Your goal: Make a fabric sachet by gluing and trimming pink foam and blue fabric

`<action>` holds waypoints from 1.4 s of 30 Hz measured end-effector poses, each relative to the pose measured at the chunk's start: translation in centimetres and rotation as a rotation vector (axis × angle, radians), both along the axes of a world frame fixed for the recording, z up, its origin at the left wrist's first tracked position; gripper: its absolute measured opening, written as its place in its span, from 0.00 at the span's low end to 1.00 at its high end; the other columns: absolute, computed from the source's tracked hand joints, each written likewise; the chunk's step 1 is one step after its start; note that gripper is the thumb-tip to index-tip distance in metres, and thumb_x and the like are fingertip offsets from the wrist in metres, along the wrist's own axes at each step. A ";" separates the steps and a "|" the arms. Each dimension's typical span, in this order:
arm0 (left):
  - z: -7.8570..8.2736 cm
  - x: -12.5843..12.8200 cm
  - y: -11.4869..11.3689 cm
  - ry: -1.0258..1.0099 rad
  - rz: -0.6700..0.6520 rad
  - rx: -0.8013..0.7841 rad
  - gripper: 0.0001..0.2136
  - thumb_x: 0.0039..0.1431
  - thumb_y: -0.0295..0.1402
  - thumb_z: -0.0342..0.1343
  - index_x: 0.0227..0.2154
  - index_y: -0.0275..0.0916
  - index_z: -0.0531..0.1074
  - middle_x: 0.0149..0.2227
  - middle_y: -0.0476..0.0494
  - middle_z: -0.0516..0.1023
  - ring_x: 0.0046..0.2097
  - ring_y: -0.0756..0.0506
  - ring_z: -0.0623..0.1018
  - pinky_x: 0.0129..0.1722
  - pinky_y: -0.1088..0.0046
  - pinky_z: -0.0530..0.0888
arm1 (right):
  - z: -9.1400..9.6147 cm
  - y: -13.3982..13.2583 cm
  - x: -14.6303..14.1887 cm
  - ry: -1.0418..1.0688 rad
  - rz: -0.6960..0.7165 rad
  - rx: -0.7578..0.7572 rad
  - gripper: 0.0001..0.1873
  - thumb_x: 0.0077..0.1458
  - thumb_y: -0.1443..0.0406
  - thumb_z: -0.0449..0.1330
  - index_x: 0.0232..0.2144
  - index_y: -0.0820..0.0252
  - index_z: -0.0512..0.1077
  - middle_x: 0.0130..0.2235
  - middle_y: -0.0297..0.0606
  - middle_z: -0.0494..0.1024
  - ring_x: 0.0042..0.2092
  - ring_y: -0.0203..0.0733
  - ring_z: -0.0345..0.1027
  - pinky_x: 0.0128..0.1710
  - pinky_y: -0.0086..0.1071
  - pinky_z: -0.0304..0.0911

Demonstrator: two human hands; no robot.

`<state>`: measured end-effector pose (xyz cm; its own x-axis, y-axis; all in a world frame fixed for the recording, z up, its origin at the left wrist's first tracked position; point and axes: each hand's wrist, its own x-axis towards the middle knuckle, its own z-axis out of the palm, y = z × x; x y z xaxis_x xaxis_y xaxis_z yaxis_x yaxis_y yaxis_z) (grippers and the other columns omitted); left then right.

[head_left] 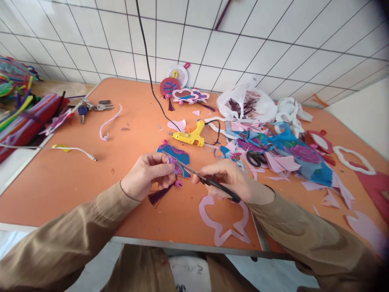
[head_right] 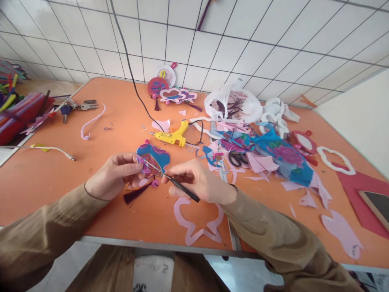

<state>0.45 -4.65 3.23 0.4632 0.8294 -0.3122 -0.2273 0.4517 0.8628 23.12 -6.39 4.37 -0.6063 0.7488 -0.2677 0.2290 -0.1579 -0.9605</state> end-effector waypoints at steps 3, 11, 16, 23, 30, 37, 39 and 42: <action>-0.1 0.0 0.0 -0.020 -0.005 -0.016 0.15 0.41 0.38 0.70 0.20 0.34 0.71 0.17 0.49 0.75 0.17 0.55 0.70 0.14 0.84 0.64 | 0.2 0.0 0.0 -0.011 0.004 0.012 0.13 0.46 0.61 0.61 0.33 0.65 0.71 0.19 0.26 0.61 0.19 0.27 0.52 0.17 0.24 0.48; -0.1 0.0 0.0 -0.006 -0.007 -0.005 0.13 0.41 0.36 0.69 0.20 0.34 0.71 0.17 0.49 0.75 0.17 0.55 0.69 0.14 0.83 0.62 | 0.4 0.1 -0.1 -0.046 0.016 0.026 0.10 0.46 0.63 0.60 0.32 0.65 0.70 0.18 0.25 0.61 0.19 0.27 0.52 0.17 0.23 0.48; 0.2 0.0 -0.1 0.011 0.003 -0.011 0.11 0.42 0.34 0.68 0.20 0.35 0.71 0.16 0.49 0.74 0.16 0.55 0.69 0.15 0.82 0.62 | 0.5 0.1 0.0 -0.063 0.031 0.051 0.09 0.46 0.64 0.61 0.31 0.63 0.70 0.18 0.26 0.61 0.19 0.28 0.52 0.16 0.24 0.48; 0.1 0.0 0.0 0.028 0.006 0.031 0.09 0.42 0.32 0.66 0.18 0.35 0.71 0.15 0.49 0.72 0.16 0.55 0.68 0.15 0.82 0.62 | 0.5 0.2 0.0 -0.056 0.025 0.067 0.09 0.45 0.65 0.62 0.31 0.65 0.71 0.19 0.26 0.62 0.20 0.27 0.53 0.18 0.24 0.49; 0.1 -0.2 0.3 0.063 0.005 0.079 0.07 0.42 0.31 0.63 0.18 0.34 0.71 0.16 0.48 0.73 0.17 0.54 0.68 0.16 0.81 0.63 | 0.6 0.3 0.4 -0.061 0.035 0.097 0.09 0.48 0.63 0.60 0.31 0.63 0.70 0.18 0.26 0.62 0.18 0.27 0.53 0.17 0.24 0.50; 0.1 -0.1 -0.1 0.031 0.018 0.051 0.09 0.42 0.32 0.66 0.19 0.34 0.72 0.17 0.47 0.75 0.17 0.55 0.68 0.17 0.81 0.63 | 0.5 0.2 0.1 -0.029 -0.041 0.185 0.11 0.49 0.61 0.59 0.34 0.62 0.68 0.26 0.32 0.69 0.27 0.33 0.64 0.26 0.27 0.60; 0.1 0.0 -0.1 0.029 0.031 0.042 0.10 0.42 0.32 0.67 0.19 0.35 0.72 0.17 0.47 0.75 0.17 0.55 0.68 0.17 0.81 0.63 | 0.3 0.4 -0.3 -0.137 -0.074 0.263 0.10 0.49 0.62 0.60 0.35 0.61 0.69 0.28 0.33 0.69 0.29 0.34 0.64 0.28 0.27 0.60; 0.2 0.1 0.1 0.049 0.096 0.049 0.10 0.42 0.33 0.67 0.18 0.35 0.72 0.17 0.48 0.75 0.17 0.55 0.69 0.16 0.81 0.63 | -0.2 0.6 -0.4 -0.462 -0.107 0.432 0.16 0.50 0.62 0.60 0.42 0.60 0.68 0.28 0.32 0.71 0.28 0.35 0.64 0.27 0.28 0.56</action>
